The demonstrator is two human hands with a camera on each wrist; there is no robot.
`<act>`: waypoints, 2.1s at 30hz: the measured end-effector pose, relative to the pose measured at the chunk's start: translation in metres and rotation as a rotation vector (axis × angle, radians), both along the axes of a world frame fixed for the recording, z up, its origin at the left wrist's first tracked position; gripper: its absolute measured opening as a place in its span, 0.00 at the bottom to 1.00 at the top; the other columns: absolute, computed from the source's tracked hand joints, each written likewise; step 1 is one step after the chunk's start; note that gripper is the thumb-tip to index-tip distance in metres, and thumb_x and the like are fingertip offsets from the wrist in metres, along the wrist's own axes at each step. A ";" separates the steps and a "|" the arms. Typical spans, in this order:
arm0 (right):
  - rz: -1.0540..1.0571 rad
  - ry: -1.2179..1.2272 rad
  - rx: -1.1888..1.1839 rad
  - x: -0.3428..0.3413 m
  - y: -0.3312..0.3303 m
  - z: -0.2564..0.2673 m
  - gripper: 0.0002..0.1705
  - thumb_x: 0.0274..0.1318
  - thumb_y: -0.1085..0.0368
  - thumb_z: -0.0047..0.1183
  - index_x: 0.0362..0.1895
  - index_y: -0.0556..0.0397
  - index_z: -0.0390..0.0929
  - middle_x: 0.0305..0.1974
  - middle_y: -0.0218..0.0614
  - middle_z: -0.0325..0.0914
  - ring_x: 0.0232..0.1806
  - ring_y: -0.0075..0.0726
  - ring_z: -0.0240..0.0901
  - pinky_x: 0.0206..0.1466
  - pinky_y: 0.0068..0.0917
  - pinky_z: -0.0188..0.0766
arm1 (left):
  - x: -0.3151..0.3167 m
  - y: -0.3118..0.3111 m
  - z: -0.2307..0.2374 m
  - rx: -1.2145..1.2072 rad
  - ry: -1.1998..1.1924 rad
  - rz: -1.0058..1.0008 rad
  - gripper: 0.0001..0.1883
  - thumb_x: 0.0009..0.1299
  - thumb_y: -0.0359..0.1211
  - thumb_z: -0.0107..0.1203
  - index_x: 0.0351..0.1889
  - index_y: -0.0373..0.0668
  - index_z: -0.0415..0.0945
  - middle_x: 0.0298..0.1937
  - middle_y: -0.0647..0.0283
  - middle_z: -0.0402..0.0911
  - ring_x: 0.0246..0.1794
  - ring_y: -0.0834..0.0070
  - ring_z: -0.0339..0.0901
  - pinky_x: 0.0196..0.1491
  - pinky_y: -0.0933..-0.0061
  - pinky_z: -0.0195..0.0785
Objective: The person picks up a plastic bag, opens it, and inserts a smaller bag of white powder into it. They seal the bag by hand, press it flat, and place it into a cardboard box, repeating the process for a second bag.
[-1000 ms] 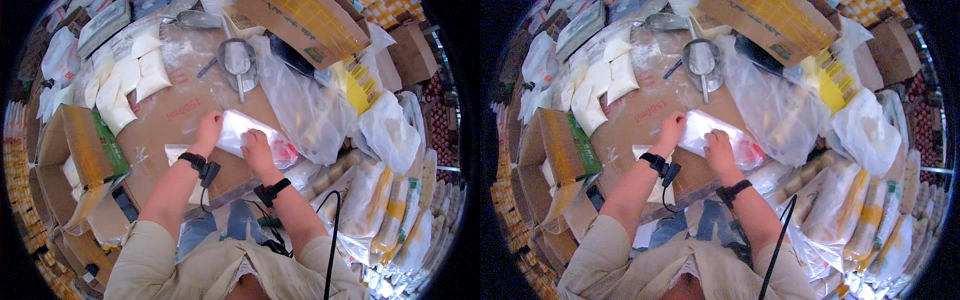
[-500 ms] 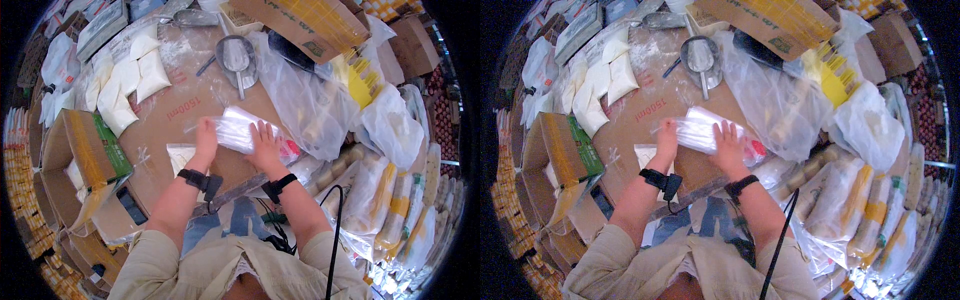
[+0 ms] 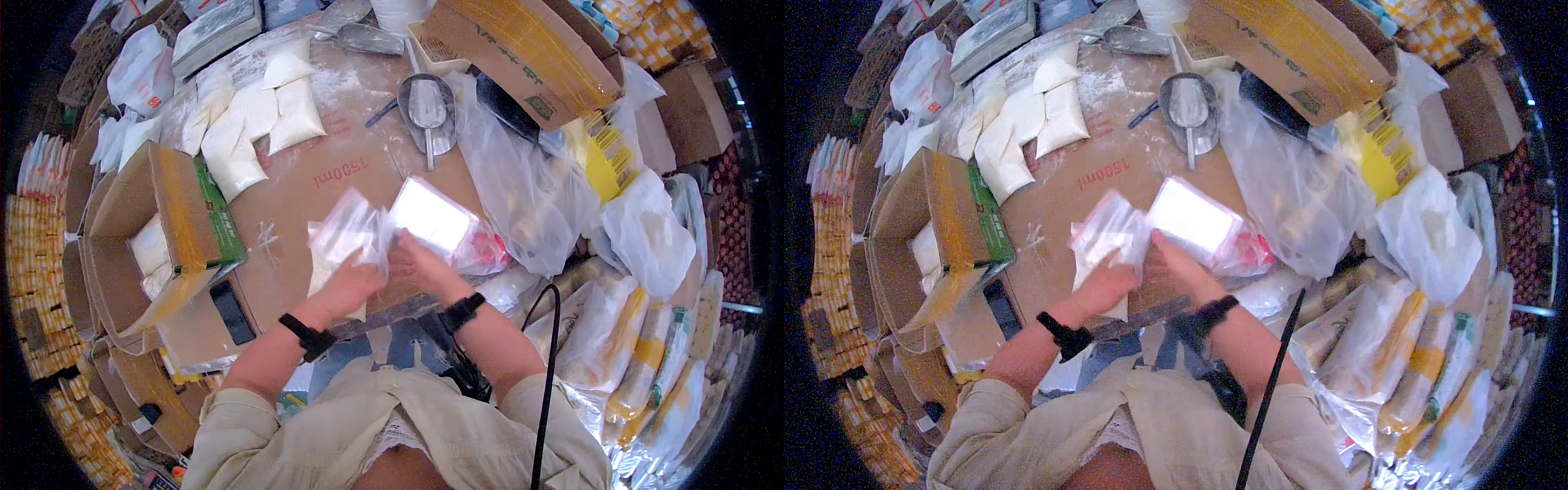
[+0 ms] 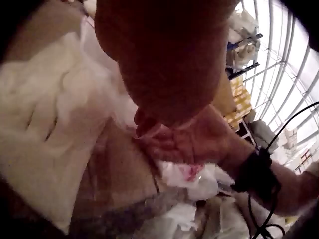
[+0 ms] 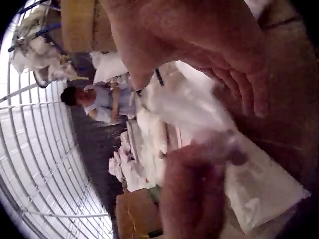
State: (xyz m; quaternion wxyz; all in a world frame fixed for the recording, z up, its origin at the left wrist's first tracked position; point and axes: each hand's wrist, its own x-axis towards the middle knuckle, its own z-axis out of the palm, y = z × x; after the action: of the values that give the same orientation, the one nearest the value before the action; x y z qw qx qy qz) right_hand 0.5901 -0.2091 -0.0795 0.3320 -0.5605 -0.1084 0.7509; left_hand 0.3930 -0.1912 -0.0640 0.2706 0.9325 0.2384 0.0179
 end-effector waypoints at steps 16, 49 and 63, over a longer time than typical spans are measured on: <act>-0.192 -0.983 0.132 0.136 -0.002 -0.034 0.32 0.57 0.45 0.40 0.26 0.67 0.72 0.19 0.45 0.71 0.23 0.42 0.72 0.28 0.38 0.66 | 0.038 0.042 -0.007 0.058 -0.087 0.571 0.28 0.55 0.33 0.58 0.55 0.46 0.63 0.59 0.55 0.61 0.63 0.54 0.52 0.64 0.54 0.42; 0.296 -0.483 0.840 0.055 -0.093 0.109 0.15 0.56 0.72 0.39 0.47 0.58 0.70 0.51 0.42 0.70 0.53 0.42 0.66 0.56 0.34 0.60 | 0.097 0.001 0.061 -2.235 -0.902 0.120 0.30 0.70 0.45 0.36 0.67 0.46 0.43 0.60 0.46 0.60 0.60 0.57 0.61 0.60 0.57 0.54; 0.928 -0.887 1.430 -0.037 -0.048 0.106 0.23 0.42 0.54 0.54 0.44 0.49 0.72 0.50 0.45 0.66 0.53 0.49 0.62 0.60 0.43 0.53 | 0.008 -0.019 0.109 -0.250 -0.489 0.363 0.07 0.54 0.27 0.54 0.32 0.40 0.75 0.39 0.57 0.73 0.40 0.61 0.70 0.46 0.69 0.63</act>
State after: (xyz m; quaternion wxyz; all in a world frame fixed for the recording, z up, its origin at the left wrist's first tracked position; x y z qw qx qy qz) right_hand 0.5536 -0.2572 0.0263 0.1939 -0.3600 -0.8675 0.2833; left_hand 0.4013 -0.2106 0.0447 0.4245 0.8024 0.3292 0.2598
